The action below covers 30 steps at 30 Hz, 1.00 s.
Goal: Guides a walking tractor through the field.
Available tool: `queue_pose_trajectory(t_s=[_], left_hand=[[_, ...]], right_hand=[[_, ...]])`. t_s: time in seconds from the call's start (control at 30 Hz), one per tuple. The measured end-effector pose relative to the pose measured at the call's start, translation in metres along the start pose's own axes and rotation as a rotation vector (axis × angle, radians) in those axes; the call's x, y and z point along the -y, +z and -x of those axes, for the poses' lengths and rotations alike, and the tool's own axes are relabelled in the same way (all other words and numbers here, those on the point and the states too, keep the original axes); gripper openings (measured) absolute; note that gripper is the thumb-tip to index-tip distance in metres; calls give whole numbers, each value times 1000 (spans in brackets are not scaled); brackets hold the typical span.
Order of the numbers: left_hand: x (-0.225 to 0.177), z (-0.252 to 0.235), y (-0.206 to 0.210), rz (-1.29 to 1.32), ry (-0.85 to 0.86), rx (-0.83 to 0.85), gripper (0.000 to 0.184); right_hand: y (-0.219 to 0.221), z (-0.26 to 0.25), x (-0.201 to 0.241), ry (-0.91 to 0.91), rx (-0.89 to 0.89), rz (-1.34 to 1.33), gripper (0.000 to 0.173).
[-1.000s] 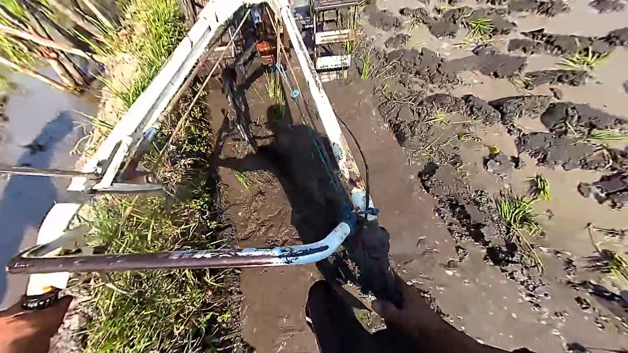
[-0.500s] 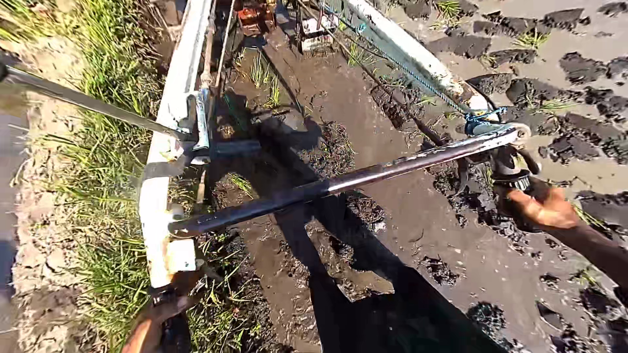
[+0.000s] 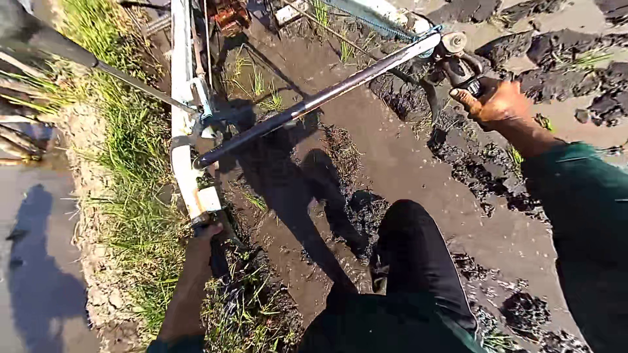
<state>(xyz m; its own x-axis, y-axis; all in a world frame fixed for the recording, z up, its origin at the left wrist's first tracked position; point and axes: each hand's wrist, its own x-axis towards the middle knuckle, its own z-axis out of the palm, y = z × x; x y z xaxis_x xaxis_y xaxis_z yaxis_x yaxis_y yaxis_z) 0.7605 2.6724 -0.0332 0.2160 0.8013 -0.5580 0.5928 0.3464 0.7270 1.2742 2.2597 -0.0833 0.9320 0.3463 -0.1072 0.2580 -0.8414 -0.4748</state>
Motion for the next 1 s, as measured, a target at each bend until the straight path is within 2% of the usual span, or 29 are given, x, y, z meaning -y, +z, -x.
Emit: queue_pose_trajectory(t_s=[0.07,0.2,0.27,0.33,0.4,0.43,0.53,0.57,0.6,0.63,0.67,0.7,0.77,0.8,0.87,0.93,1.0], left_hand=[[-17,-19,16,-6,-2,10,24],[-53,-53,49,6,56,59,21],[-76,-72,64,-17,57,61,27],[-99,-90,79,-38,24,34,32],[-124,-111,97,-36,20,-8,34],[-135,-124,102,-23,21,-25,34],[-167,-159,117,11,20,-107,30],[-180,-169,122,22,12,-131,28],[-193,-179,126,22,8,-145,28],[-206,-188,131,26,1,-159,26],[-220,-199,137,31,-15,-159,24],[-234,-209,142,21,-31,-163,21],[-258,-236,146,0,-65,-137,20],[-270,-250,146,-3,-76,-121,22],[-296,-276,146,-11,-70,-101,22],[-317,-298,150,-13,-60,-95,18],[-338,-326,152,-36,-43,-94,17]], right_hand=[[8,-35,0,-35,-52,18,73],[12,-114,3,-74,-78,33,79],[9,-155,8,-67,-40,-98,72],[6,-197,12,-4,126,-348,52],[3,-250,12,112,422,-615,39],[7,-279,10,152,536,-725,41],[37,-354,12,146,722,-990,86],[46,-377,15,120,754,-1010,95],[53,-399,17,102,781,-1003,99],[56,-417,19,106,800,-982,91],[55,-434,25,122,814,-953,79],[50,-448,40,141,824,-889,60],[39,-465,83,179,786,-690,27],[39,-474,104,197,729,-614,18],[44,-491,139,203,595,-540,19],[51,-515,161,178,534,-494,36],[58,-542,179,140,495,-429,45]])
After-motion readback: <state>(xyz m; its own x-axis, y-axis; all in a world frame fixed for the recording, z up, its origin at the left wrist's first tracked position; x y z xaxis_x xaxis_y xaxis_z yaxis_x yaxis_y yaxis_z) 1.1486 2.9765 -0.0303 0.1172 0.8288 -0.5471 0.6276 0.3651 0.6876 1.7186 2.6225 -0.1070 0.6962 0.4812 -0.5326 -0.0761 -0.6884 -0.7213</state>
